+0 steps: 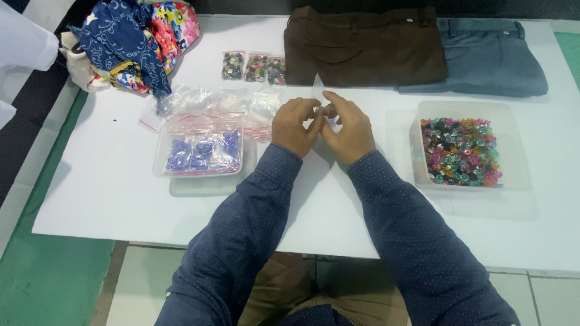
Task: Sorting small colorful buttons from a container into plastic bags
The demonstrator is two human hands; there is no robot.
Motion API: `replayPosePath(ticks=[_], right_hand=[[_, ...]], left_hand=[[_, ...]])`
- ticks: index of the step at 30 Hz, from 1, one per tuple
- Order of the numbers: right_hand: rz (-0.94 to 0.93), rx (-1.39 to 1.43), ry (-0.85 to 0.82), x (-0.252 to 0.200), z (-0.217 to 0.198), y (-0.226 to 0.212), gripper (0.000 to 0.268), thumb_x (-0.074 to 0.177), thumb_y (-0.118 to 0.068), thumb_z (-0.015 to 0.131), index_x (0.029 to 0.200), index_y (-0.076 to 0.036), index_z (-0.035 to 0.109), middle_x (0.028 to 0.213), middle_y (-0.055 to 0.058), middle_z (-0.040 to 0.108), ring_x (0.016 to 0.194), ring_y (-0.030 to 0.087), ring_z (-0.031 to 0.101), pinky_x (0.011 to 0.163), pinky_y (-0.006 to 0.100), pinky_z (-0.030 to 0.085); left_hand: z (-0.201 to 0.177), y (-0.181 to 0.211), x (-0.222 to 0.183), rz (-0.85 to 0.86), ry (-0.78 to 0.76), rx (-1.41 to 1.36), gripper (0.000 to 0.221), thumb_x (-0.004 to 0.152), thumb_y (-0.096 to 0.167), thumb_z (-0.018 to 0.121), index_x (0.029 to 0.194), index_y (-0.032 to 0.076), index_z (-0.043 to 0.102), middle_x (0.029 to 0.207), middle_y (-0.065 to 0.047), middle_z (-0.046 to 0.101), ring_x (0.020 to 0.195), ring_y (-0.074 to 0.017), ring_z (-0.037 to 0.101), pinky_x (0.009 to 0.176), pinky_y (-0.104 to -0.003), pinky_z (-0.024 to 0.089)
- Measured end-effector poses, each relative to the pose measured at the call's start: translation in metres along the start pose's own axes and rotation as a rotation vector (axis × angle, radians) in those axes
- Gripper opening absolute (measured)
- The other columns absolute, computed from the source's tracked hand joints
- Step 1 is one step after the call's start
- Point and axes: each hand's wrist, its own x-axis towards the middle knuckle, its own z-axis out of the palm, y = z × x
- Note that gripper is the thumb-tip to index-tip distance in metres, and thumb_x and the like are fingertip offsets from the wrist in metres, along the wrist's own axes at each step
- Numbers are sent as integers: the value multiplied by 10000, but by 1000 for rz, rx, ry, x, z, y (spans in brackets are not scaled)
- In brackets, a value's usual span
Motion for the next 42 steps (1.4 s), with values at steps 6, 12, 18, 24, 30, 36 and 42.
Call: replayPosePath(ticks=[6,12,18,24,30,36,42], right_hand=[[-1,57,70,2,2,20,157,946,6,666,1096,-26,702,820,130,699,743,287,707,544,333,574],[115,231,94,7,-5,-2,162,903,86,645,1000,-4,738,790,149,712,702,267,728,575,330,583],[186,309,83,2,1,6,128,923,67,666,925,-49,720,736,126,707,654,239,716,546,313,555],[237,264,68,8,-12,-19,122,911,75,658,875,-33,699,676,133,704,621,234,711,561,305,548],[285,266,52,7,-11,-10,146,906,47,663,822,-70,682,630,91,690,596,183,692,544,262,517],[223,293,33,3,-8,20,243,1060,-86,542,901,-82,726,663,78,696,645,172,697,591,261,531],[75,-132,-324,18,-37,6,381,945,153,496,1246,19,689,1208,264,654,1131,430,625,901,488,561]], left_hand=[[-4,8,4,44,-10,70,293,779,87,777,1054,135,691,873,-67,622,824,-304,643,709,-437,527],[-17,13,11,242,-25,47,520,763,198,750,1272,146,655,1220,-66,629,1271,-283,529,1128,-471,334],[-13,-2,5,269,-106,86,816,647,157,908,1400,95,599,1202,-103,679,1302,-291,537,1226,-538,199],[-10,-4,1,267,-106,77,713,724,206,913,1373,114,632,1171,-83,708,1273,-259,548,1224,-524,226],[-13,-2,1,213,-138,-12,578,798,249,890,1320,139,667,1111,-36,737,1241,-213,564,1197,-485,294],[-10,-16,-2,68,-155,-178,465,867,270,840,1293,163,687,1039,-15,756,1174,-182,579,1156,-413,329],[-19,-20,2,-76,-132,-208,442,933,307,803,1321,147,663,1057,-35,752,1159,-191,595,1109,-387,363]])
